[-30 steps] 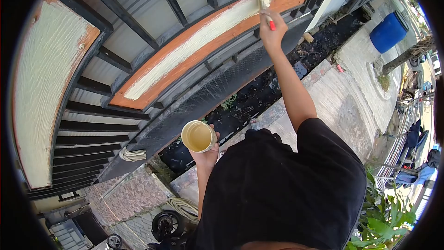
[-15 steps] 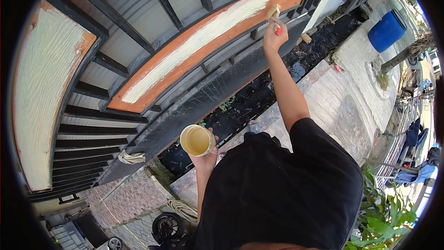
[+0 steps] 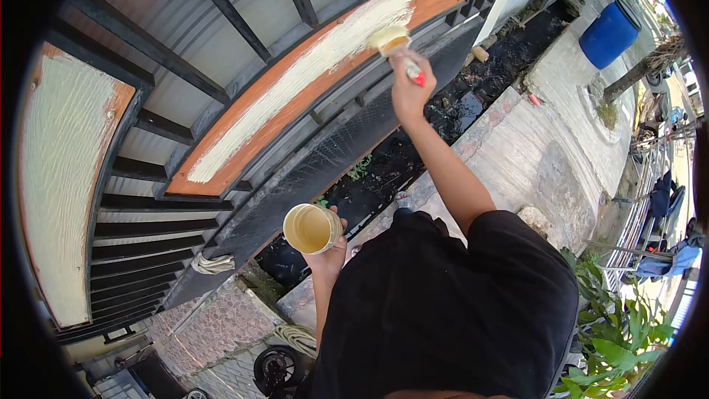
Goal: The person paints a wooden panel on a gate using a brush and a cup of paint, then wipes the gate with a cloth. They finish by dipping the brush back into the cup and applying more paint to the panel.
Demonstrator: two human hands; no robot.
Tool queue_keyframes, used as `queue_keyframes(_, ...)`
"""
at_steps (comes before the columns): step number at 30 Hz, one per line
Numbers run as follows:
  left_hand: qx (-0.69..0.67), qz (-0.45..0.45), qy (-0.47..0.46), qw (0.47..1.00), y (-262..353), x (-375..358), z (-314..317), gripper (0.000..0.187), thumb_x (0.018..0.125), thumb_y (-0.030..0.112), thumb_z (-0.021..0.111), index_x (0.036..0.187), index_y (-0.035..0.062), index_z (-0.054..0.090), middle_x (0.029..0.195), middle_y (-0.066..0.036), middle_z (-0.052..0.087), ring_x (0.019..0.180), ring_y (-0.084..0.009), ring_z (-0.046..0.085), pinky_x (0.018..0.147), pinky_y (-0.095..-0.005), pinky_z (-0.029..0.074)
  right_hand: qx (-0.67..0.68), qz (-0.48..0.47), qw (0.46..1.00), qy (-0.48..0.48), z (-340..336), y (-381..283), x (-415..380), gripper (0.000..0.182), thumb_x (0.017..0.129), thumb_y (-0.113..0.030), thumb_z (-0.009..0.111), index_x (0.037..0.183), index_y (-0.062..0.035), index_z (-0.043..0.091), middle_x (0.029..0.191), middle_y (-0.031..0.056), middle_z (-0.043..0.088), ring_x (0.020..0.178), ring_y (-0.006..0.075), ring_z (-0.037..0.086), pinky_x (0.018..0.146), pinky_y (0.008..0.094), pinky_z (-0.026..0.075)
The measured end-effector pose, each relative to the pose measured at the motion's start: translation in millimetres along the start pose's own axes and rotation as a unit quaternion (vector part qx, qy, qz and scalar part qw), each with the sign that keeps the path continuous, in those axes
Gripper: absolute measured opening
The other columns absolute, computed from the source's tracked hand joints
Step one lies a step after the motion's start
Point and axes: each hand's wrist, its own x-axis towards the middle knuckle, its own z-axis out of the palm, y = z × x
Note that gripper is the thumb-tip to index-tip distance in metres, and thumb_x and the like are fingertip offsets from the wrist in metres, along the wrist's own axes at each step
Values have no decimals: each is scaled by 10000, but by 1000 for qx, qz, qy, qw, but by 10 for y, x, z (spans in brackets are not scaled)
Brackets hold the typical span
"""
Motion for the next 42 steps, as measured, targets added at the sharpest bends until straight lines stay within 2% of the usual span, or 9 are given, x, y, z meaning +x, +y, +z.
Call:
queue_keyframes(4,1,6,14,1000,18,-70,-84,520,997,488,590,1344,106,647,1323,-180,648,1106,-441,639,703,-459,672,180,77,959,207,-26,178,1170,178,922,-9,721,996,133,644,964,194,719,832,202,733,716,296,630)
queue_keyframes(9,-4,27,15,1000,43,-97,-127,527,997,497,588,1364,123,641,1346,-193,639,1119,-449,635,705,-465,671,239,193,882,357,-7,472,1830,198,920,-25,680,993,148,622,987,220,698,827,273,742,718,306,657)
queue_keyframes(11,-4,33,14,999,37,-112,-155,537,996,501,589,1377,125,634,1353,-199,637,1118,-454,636,707,-468,670,403,239,790,395,40,853,1883,268,952,-63,657,1083,160,588,1049,232,683,905,282,739,768,320,650)
queue_keyframes(19,4,43,46,998,15,-57,-102,553,1000,500,576,1412,133,608,1329,-203,654,1081,-459,654,691,-460,667,368,306,859,181,449,434,591,344,1010,-178,639,1178,103,535,1083,207,682,1056,303,718,969,372,617)
queue_keyframes(24,7,-15,30,999,-44,238,6,541,997,490,581,1382,112,622,1317,-199,659,1085,-445,653,682,-439,666,342,409,843,68,320,-151,-182,305,1021,-150,650,1160,62,480,1165,287,669,1018,342,746,888,374,649)
queue_keyframes(28,-5,-59,23,998,-115,333,26,602,985,586,555,1374,132,629,1340,-191,654,1048,-453,686,680,-436,668,294,362,876,122,-59,-76,469,273,983,-107,676,1129,78,537,1024,199,704,878,275,772,715,295,663)
queue_keyframes(34,4,-31,18,999,-90,194,17,603,998,559,553,1391,104,608,1345,-182,649,1044,-452,687,701,-436,675,317,214,873,303,-203,679,2355,247,964,-106,648,968,117,540,984,238,706,787,300,765,654,322,655)
queue_keyframes(36,12,-19,23,999,-72,147,10,569,996,529,573,1374,108,629,1336,-174,653,1083,-429,660,697,-427,666,286,242,859,349,-37,605,2440,236,944,-102,649,937,108,541,941,213,707,752,286,754,624,326,632)
queue_keyframes(42,5,-10,28,1000,-126,239,39,536,994,503,596,1351,107,653,1332,-171,647,1122,-423,633,696,-418,657,305,239,899,205,541,184,1017,234,971,-81,649,1001,138,574,888,220,693,724,271,734,692,350,669)
